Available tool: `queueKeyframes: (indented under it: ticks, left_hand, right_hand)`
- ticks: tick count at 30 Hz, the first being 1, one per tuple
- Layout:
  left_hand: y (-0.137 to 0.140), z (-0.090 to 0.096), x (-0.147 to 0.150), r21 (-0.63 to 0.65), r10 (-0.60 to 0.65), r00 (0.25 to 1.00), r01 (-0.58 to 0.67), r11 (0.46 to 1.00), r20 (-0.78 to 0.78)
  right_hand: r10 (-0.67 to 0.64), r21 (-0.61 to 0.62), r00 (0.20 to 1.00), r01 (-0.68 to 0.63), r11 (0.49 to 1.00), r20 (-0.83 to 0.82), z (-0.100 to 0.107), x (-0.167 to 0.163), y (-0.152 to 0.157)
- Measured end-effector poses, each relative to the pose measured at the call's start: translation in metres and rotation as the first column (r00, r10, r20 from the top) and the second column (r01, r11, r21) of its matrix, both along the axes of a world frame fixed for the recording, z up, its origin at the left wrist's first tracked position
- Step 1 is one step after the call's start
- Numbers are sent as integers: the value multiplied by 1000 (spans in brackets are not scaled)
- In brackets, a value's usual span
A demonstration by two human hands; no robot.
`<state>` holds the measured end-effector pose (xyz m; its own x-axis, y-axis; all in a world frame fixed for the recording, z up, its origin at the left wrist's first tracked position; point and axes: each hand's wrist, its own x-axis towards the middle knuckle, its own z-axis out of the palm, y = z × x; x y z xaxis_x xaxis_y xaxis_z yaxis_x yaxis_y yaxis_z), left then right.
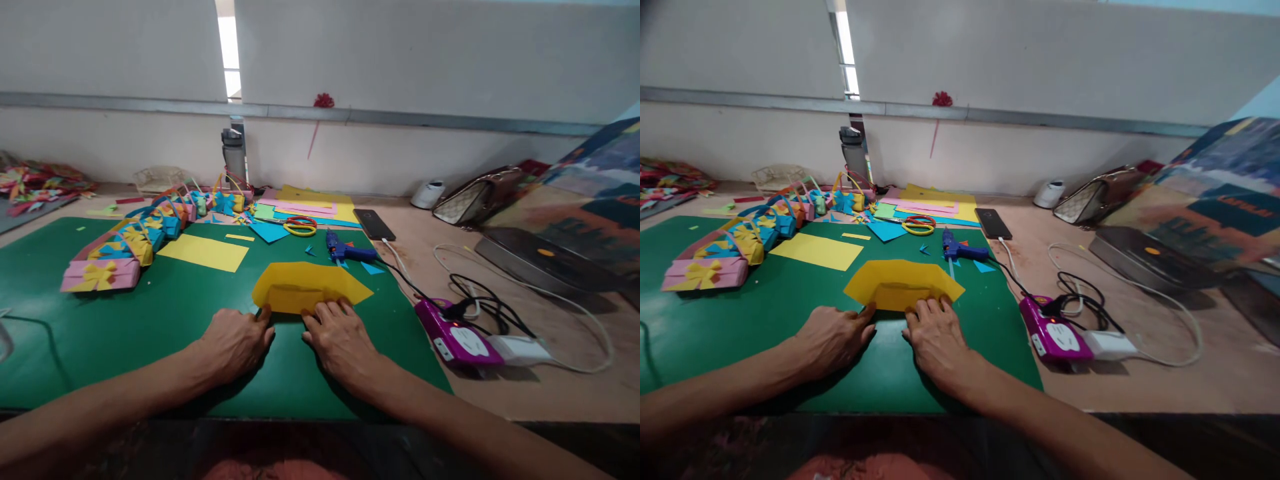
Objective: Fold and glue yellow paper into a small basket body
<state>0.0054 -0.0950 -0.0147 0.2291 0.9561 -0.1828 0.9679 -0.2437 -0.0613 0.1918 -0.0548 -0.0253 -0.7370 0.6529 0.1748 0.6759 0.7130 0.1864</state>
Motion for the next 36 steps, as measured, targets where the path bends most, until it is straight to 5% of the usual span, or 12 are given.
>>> queueKeyframes:
  ticks: [5,10,16,22,28,36]
  left_hand:
    - [-9,-2,4,70,3,999,0,998,-45]
    - [-13,-6,24,284,-295,955,279,917,15]
    - [2,-7,39,222,-344,934,317,922,96]
    - [-5,-10,38,268,-374,924,342,901,81]
    - [-13,-20,39,329,-358,933,329,885,31]
    - [-11,-17,38,279,-376,923,340,898,87]
  right_hand:
    - [-28,7,1000,28,1000,10,1,4,-4]
    - [-5,21,1000,5,1000,-4,-1,2,-4]
    - [-19,-14,1000,19,1000,-10,0,7,-11]
    - [0,-187,987,-31,982,-163,37,4,-14]
    - [-142,-282,975,186,941,172,78,-24,13]
    - [-131,-284,933,233,930,334,71,-49,35]
